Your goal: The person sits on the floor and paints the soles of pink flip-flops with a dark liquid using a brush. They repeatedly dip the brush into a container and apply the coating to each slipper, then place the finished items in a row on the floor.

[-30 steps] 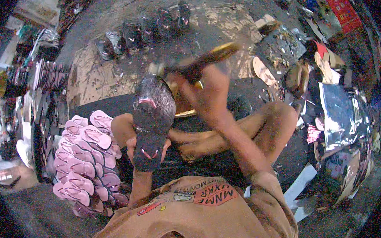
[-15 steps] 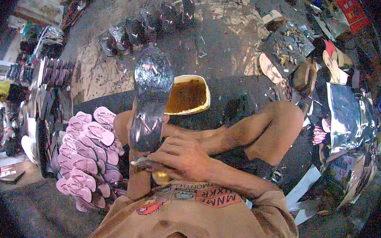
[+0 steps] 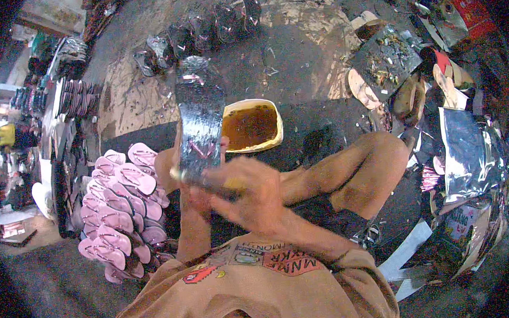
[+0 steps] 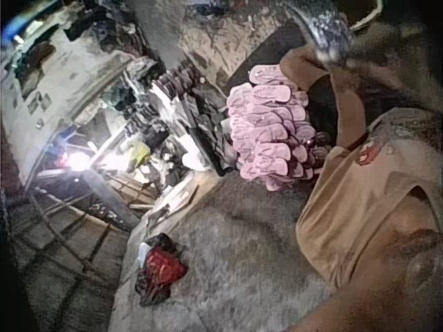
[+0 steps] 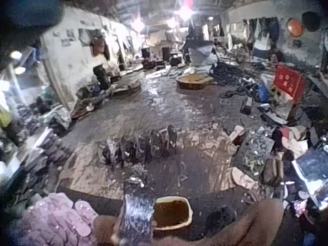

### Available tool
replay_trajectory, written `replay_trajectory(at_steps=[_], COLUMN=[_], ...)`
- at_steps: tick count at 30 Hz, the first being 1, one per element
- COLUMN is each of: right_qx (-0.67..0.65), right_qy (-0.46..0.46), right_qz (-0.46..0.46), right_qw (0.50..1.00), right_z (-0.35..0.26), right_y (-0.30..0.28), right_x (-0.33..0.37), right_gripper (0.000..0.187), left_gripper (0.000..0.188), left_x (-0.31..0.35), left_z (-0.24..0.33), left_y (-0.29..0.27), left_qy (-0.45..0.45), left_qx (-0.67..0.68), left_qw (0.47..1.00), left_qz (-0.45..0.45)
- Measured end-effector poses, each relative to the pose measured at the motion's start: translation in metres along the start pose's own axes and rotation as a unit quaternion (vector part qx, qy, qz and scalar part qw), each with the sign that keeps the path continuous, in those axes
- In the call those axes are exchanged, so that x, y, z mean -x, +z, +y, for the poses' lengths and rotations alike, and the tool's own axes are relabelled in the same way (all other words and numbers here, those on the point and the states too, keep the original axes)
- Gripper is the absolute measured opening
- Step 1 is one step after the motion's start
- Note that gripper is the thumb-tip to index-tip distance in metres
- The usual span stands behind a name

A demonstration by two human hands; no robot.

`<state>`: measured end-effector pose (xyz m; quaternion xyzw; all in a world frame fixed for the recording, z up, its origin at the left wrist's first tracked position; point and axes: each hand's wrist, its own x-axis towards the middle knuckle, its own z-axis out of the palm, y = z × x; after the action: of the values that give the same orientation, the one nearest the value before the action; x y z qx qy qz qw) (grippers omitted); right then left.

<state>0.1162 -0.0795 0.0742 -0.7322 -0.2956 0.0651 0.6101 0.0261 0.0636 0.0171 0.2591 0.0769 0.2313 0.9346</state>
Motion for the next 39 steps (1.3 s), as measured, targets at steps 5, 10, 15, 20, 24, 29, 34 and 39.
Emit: replay_trajectory(at_steps=[5,10,15,20,24,29,34,39], right_qx=[-0.049,0.051,0.073,-0.128,0.028,0.044,0.054,0.255], right_qy=[0.062,-0.045,0.014,0.082,-0.049,-0.116,-0.103,-0.003], right_qz=[-0.096,0.029,-0.059,-0.061,-0.075,-0.006,0.072,0.051], right_qw=[0.992,0.997,0.995,0.986,0.996,0.992,0.991,0.966], right_z=[-0.003,0.033,-0.011,-0.028,-0.029,0.003,0.001,0.06], right_y=[-0.015,-0.014,-0.026,-0.024,-0.016,-0.001,-0.008,-0.009], right_x=[-0.005,-0.028,-0.03,-0.01,-0.004,-0.04,-0.129,-0.169], right_gripper=[0.027,0.027,0.017,0.02,0.023,0.03,0.032,0.03], left_gripper=[0.043,0.046,0.05,0.054,0.051,0.051,0.058,0.049], left_x=[0.007,-0.002,0.005,-0.01,-0.006,0.018,0.03,0.012], left_z=[-0.004,-0.001,-0.007,-0.002,-0.025,-0.017,0.005,0.053], left_y=[0.002,0.017,0.025,0.015,-0.037,-0.017,-0.033,-0.081], left_qy=[-0.015,-0.037,-0.033,0.0,0.088,-0.023,-0.107,-0.098], left_qx=[0.134,0.096,0.032,-0.042,-0.332,0.021,0.0,-0.125], left_qw=[0.99,0.988,0.981,0.963,0.927,0.998,0.989,0.979], left_qz=[0.039,0.116,0.188,0.265,0.148,0.055,0.104,0.13])
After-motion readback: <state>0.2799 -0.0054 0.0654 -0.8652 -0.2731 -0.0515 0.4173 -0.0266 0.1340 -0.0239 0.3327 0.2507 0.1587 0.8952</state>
